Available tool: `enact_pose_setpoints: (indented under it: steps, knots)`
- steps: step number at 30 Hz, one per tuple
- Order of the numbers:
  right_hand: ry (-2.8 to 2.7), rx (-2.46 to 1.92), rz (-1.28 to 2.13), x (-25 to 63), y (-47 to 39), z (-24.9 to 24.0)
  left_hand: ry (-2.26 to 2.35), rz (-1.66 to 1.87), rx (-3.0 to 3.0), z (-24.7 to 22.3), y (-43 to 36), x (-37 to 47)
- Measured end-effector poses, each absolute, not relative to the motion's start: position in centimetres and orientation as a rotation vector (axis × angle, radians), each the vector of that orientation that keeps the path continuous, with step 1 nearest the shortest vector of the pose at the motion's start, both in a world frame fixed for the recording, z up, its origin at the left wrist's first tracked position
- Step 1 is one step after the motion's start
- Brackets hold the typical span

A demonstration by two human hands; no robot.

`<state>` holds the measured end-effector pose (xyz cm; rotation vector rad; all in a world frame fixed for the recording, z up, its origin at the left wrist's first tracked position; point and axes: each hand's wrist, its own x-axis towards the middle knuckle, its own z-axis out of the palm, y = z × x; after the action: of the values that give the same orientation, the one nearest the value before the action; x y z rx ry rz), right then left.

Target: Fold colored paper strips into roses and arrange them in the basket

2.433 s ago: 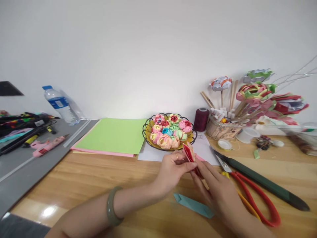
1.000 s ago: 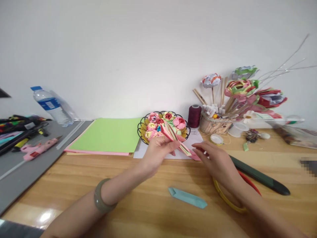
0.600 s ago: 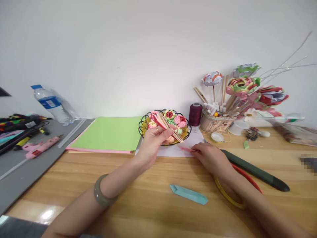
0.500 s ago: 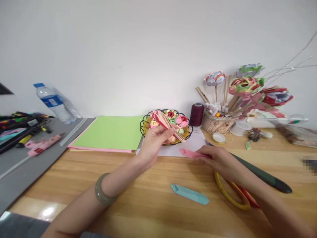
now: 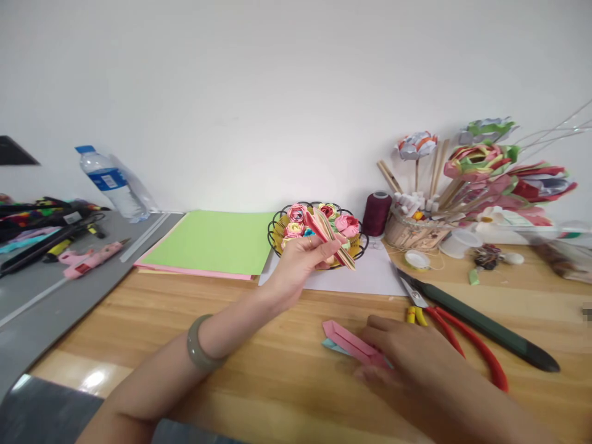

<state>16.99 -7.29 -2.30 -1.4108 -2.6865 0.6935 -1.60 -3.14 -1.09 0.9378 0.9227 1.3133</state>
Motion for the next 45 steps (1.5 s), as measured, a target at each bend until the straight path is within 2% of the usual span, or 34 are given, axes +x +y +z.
enact_pose_setpoints:
  steps: [6,11,18,32,38,45]
  knots:
    - [-2.768,-1.338,0.756,17.4,-6.1,-2.6,0.925,1.301,0.964,-1.4,-3.0,-1.6]
    - [-2.736,-1.374,0.982,17.4,-6.0,-2.4,0.932,1.284,0.963,-1.3,-3.1,-1.6]
    - [-2.726,-1.473,0.766,16.8,-6.5,-2.5,0.946,1.242,0.984,-1.0,-3.3,-1.6]
    - [-2.782,-1.395,0.727,16.8,-6.2,-3.8,0.925,1.096,1.168,-2.1,-4.2,-0.3]
    - [-2.684,-1.484,0.838,16.3,-6.6,-4.7,0.817,0.949,1.245,-2.7,-5.2,0.6]
    - [-2.528,-1.392,0.962,16.8,-5.0,-4.8,0.787,1.123,1.258,-1.4,-5.7,0.2]
